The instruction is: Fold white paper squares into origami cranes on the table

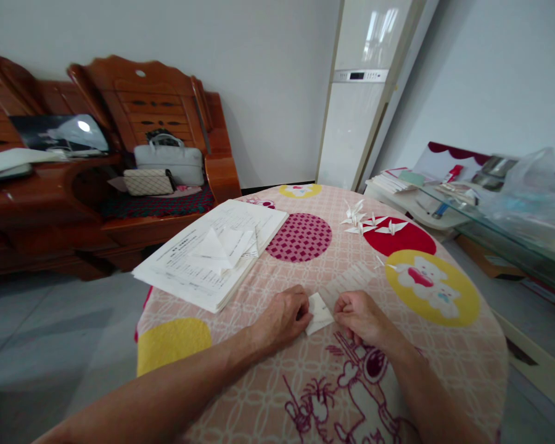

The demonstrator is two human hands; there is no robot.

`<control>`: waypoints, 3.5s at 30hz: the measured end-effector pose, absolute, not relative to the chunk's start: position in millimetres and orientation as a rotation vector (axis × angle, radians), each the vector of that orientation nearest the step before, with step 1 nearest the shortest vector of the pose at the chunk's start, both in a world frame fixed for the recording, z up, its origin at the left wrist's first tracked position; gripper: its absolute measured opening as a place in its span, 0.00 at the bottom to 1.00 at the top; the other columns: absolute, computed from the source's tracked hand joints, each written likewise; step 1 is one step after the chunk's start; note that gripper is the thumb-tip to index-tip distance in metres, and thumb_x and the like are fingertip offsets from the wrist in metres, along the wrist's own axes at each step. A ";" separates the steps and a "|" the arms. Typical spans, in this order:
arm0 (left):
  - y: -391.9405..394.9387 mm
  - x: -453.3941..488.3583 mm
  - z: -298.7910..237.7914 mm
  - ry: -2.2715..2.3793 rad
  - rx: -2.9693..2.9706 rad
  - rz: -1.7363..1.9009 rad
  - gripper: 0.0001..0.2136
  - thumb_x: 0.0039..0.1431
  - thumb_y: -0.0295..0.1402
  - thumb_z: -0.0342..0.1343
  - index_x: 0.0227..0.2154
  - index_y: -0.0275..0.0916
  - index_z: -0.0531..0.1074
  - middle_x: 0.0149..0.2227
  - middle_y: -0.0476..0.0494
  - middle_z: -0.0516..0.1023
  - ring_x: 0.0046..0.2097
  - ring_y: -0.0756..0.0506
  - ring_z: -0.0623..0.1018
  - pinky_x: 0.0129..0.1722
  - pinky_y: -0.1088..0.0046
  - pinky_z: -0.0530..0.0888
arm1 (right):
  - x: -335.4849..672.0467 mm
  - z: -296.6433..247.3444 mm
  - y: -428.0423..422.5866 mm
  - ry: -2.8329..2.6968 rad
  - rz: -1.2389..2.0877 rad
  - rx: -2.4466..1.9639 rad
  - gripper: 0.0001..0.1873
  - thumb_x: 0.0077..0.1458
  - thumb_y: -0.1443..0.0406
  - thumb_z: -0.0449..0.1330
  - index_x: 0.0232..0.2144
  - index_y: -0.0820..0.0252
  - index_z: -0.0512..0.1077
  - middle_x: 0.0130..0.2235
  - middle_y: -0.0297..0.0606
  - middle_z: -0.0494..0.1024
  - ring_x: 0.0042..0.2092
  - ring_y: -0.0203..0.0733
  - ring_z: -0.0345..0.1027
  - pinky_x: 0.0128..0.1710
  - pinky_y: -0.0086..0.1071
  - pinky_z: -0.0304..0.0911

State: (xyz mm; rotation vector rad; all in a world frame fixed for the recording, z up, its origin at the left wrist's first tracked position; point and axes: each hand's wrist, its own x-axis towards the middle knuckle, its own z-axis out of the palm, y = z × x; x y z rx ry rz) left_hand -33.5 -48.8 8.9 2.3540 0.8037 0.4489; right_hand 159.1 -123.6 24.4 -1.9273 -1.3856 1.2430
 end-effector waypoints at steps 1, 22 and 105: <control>-48.6 -33.5 8.6 0.804 2.353 0.448 0.05 0.52 0.25 0.53 0.22 0.36 0.66 0.30 0.47 0.70 0.31 0.51 0.69 0.30 0.76 0.63 | 160.0 23.7 -123.5 -1.381 1.253 -1.918 0.03 0.50 0.71 0.53 0.26 0.60 0.64 0.14 0.26 0.68 0.13 0.29 0.58 0.12 0.20 0.46; -48.1 -32.8 7.5 0.816 2.337 0.471 0.05 0.51 0.24 0.53 0.22 0.36 0.66 0.29 0.48 0.69 0.30 0.51 0.69 0.29 0.76 0.62 | 148.4 18.9 -119.8 -1.696 0.821 -1.999 0.06 0.50 0.71 0.57 0.25 0.63 0.74 0.21 0.35 0.75 0.23 0.35 0.66 0.23 0.25 0.53; -56.2 -79.9 17.7 0.529 2.304 0.470 0.13 0.57 0.24 0.53 0.43 0.39 0.77 0.50 0.40 0.73 0.51 0.46 0.73 0.52 0.72 0.69 | 126.5 8.2 -118.6 -1.637 0.796 -1.680 0.10 0.46 0.74 0.60 0.31 0.62 0.80 0.29 0.37 0.81 0.30 0.38 0.73 0.31 0.27 0.64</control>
